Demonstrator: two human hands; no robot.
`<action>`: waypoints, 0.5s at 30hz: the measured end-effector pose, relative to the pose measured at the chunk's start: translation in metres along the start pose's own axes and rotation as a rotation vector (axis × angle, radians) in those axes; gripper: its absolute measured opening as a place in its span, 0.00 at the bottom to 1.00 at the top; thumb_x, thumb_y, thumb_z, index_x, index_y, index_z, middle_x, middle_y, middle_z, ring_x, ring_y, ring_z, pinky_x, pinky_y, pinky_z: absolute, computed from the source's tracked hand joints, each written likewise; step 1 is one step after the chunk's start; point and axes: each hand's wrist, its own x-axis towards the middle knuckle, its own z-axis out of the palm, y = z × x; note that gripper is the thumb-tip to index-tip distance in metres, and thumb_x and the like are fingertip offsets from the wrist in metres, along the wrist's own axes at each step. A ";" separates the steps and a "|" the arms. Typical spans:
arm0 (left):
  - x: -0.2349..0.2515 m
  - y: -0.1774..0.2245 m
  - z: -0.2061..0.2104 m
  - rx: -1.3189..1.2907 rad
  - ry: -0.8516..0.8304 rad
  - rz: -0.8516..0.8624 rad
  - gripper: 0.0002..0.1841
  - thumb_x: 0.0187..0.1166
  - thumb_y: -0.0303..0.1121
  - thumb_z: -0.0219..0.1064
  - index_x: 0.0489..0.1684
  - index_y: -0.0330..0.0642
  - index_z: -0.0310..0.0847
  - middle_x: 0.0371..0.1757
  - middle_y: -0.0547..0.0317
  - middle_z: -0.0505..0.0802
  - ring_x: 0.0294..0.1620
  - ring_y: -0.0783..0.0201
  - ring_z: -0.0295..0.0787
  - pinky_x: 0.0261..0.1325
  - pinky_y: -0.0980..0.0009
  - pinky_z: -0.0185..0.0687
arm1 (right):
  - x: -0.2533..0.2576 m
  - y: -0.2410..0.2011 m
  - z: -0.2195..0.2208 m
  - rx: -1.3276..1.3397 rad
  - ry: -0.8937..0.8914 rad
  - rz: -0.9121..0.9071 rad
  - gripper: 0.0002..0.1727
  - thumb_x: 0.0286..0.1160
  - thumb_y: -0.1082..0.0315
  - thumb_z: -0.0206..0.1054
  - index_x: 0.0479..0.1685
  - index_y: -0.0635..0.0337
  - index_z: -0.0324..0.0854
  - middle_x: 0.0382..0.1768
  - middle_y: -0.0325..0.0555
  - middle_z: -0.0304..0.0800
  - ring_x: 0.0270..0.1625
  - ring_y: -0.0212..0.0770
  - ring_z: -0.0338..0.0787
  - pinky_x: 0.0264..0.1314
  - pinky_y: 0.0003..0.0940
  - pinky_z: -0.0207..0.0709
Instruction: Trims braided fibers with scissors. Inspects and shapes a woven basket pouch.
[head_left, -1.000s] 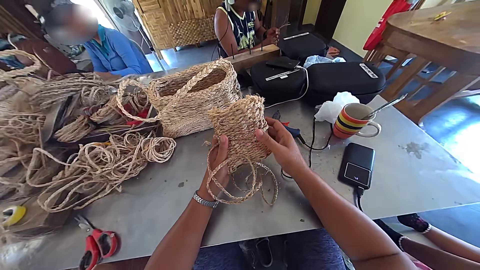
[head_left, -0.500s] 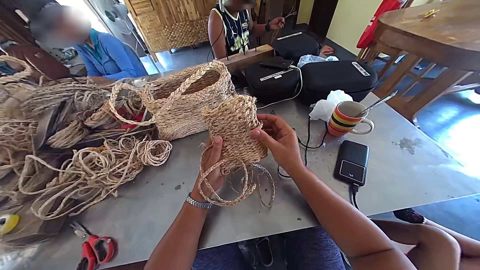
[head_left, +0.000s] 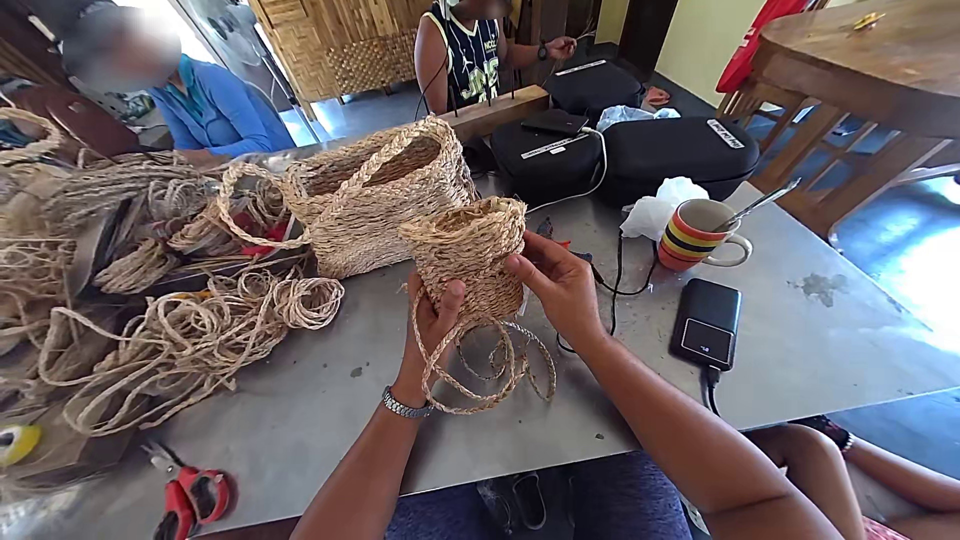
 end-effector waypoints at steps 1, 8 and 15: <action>0.000 0.001 0.000 0.000 -0.005 0.008 0.38 0.81 0.54 0.68 0.87 0.52 0.56 0.69 0.63 0.85 0.65 0.68 0.86 0.69 0.65 0.86 | -0.001 0.000 0.000 0.020 -0.009 0.019 0.27 0.81 0.64 0.72 0.76 0.66 0.77 0.62 0.50 0.91 0.60 0.38 0.94 0.66 0.35 0.88; 0.000 0.002 -0.003 0.029 0.020 0.039 0.37 0.79 0.48 0.72 0.86 0.50 0.60 0.68 0.61 0.87 0.65 0.67 0.88 0.68 0.65 0.87 | -0.001 0.007 0.004 0.113 -0.063 0.145 0.27 0.80 0.62 0.73 0.73 0.62 0.71 0.62 0.49 0.86 0.54 0.37 0.93 0.57 0.35 0.90; -0.001 -0.003 0.000 0.067 0.034 0.055 0.36 0.80 0.51 0.70 0.83 0.47 0.60 0.63 0.62 0.88 0.59 0.71 0.88 0.63 0.69 0.87 | 0.003 0.008 -0.003 0.097 -0.170 0.152 0.29 0.81 0.60 0.71 0.77 0.62 0.72 0.59 0.47 0.90 0.55 0.36 0.93 0.59 0.33 0.89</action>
